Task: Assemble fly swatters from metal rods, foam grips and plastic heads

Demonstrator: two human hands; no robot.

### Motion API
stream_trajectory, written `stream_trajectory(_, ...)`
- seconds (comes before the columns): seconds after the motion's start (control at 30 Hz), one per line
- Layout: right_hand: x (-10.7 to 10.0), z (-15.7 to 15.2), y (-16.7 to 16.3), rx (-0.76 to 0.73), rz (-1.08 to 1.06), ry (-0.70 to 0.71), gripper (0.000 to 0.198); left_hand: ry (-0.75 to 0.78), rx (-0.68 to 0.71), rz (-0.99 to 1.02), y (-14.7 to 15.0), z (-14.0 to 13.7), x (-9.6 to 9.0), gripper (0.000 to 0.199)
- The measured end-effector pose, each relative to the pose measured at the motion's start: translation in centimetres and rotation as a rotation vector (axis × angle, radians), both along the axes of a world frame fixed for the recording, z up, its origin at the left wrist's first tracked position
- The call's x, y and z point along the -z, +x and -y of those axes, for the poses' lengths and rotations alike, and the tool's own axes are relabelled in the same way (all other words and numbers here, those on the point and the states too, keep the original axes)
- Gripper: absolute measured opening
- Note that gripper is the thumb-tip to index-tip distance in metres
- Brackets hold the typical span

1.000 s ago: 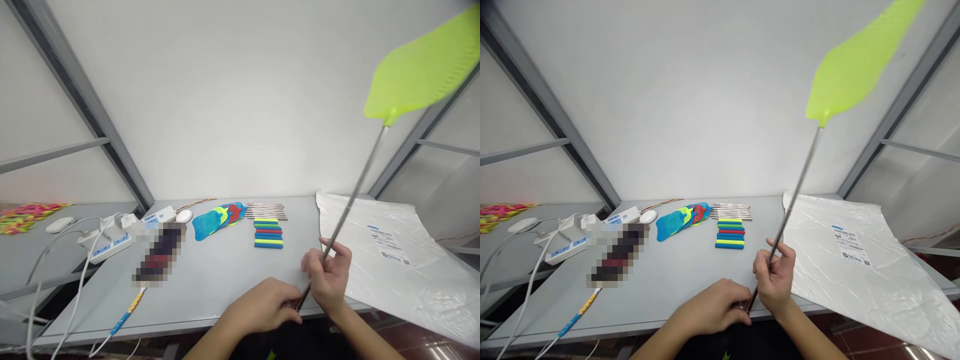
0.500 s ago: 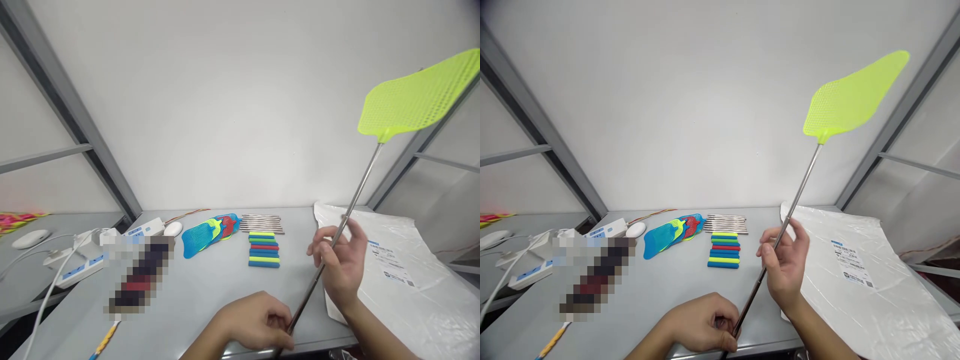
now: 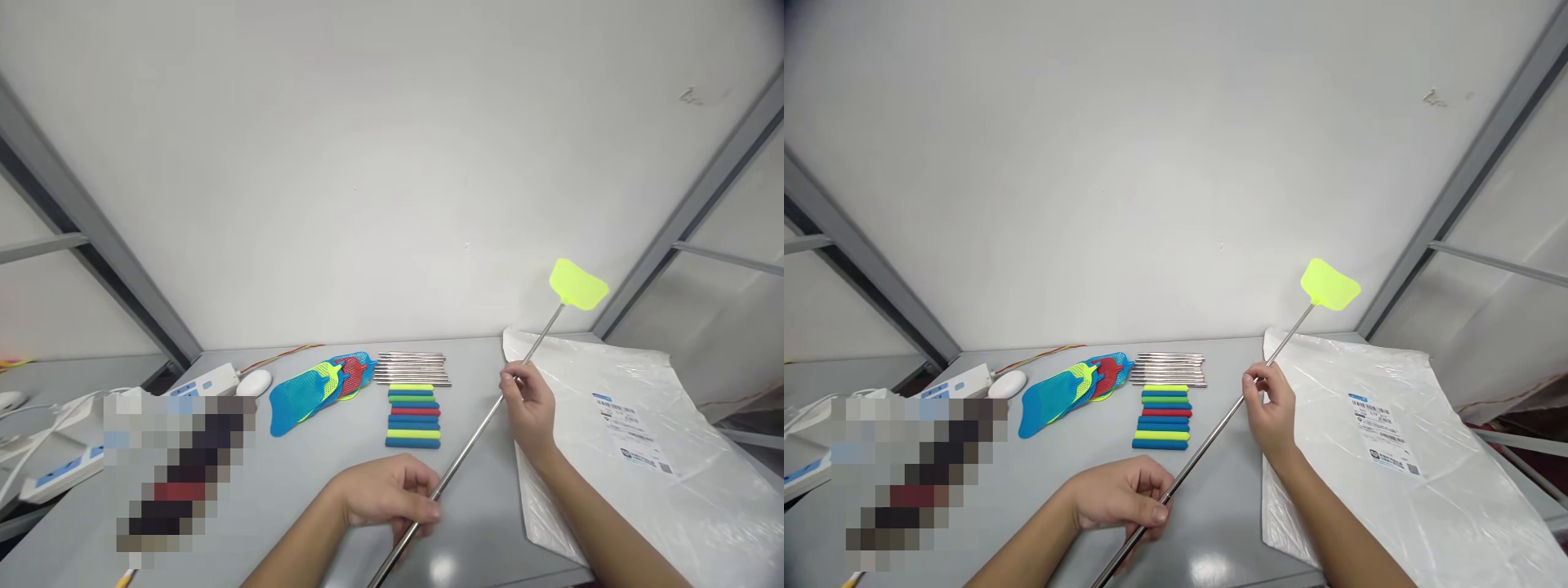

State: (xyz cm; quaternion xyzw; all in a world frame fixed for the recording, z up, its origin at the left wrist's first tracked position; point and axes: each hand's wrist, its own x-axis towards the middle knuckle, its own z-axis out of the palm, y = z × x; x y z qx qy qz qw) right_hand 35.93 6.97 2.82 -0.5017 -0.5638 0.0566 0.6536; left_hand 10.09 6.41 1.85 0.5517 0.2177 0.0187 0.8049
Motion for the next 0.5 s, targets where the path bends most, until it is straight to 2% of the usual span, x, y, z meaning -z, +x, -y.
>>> stream_trajectory(0.13,0.5,-0.2,-0.3,0.010,0.003,-0.027,0.012,-0.033,-0.019,-0.018,-0.3,-0.4,1.5,0.035)
stream_trajectory(0.23,0.7,-0.5,0.0,0.051,-0.028,-0.047,0.016,-0.087,-0.029,0.011,-0.1,-0.3,1.6,0.035)
stream_trajectory(0.33,1.0,-1.0,0.7,0.125,-0.112,-0.057,0.019,-0.161,-0.048,0.066,-0.4,-0.3,0.6,0.035)
stream_trajectory(0.43,1.4,-1.6,1.5,0.191,-0.222,-0.058,0.018,-0.230,-0.095,0.140,-2.5,-0.7,-1.0,0.036)
stream_trajectory(0.5,1.6,-2.0,1.8,0.217,-0.287,-0.063,0.018,-0.259,-0.286,0.251,-4.8,-1.4,-1.9,0.049)
